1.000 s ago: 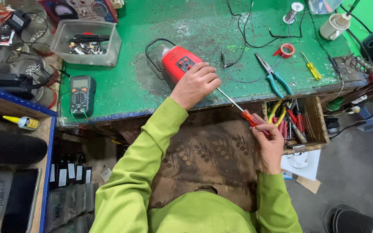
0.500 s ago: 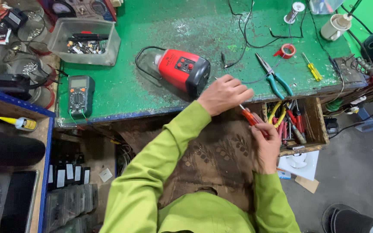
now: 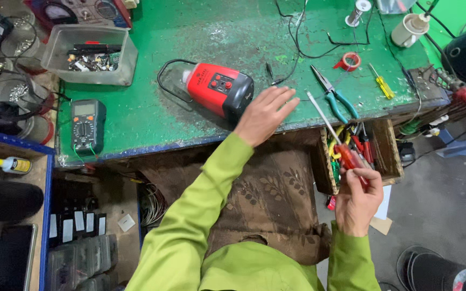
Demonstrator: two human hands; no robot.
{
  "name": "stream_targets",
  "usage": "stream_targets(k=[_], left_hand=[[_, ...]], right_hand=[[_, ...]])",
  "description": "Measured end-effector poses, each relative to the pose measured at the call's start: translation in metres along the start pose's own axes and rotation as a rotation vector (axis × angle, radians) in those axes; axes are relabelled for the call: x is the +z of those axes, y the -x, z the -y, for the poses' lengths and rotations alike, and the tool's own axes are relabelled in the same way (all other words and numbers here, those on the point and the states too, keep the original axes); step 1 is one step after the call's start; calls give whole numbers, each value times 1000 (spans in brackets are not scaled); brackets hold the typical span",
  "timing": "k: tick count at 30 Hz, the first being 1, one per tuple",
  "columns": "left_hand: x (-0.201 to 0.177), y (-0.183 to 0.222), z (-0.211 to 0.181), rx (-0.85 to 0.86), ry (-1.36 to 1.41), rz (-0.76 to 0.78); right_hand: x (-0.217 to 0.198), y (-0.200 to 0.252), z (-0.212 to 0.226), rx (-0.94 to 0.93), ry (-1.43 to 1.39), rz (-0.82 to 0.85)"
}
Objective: The person disassembles a red electronic lantern using a screwdriver to remove several screws from the base, separates the housing to expose the internal battery and circuit board, and then handles small components and wires at a workbench.
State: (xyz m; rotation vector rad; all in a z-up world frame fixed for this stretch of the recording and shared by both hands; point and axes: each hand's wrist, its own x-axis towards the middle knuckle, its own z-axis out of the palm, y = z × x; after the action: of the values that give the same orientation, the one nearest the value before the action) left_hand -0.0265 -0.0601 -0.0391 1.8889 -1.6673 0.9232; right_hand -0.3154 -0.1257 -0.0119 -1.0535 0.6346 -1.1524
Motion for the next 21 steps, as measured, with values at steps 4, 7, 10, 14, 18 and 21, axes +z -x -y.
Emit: stream_targets(k=[4,7,10,14,18,21], left_hand=[[-82,19,11,-80,73,-194],[-125,33,27,-172,112,-175],[-148,51,43,-320,199,66],[-134,60,57,-378,109,377],[-117,66,52,-415,140,284],[-112,65,45,-480,180,163]], right_hand=[[-5,15,-11,42,92,153],[6,19,-10,64,111,236],[28,32,-4,72,137,338],[45,36,-2,82,164,441],[40,37,-6,50,204,413],[33,34,-11,43,146,369]])
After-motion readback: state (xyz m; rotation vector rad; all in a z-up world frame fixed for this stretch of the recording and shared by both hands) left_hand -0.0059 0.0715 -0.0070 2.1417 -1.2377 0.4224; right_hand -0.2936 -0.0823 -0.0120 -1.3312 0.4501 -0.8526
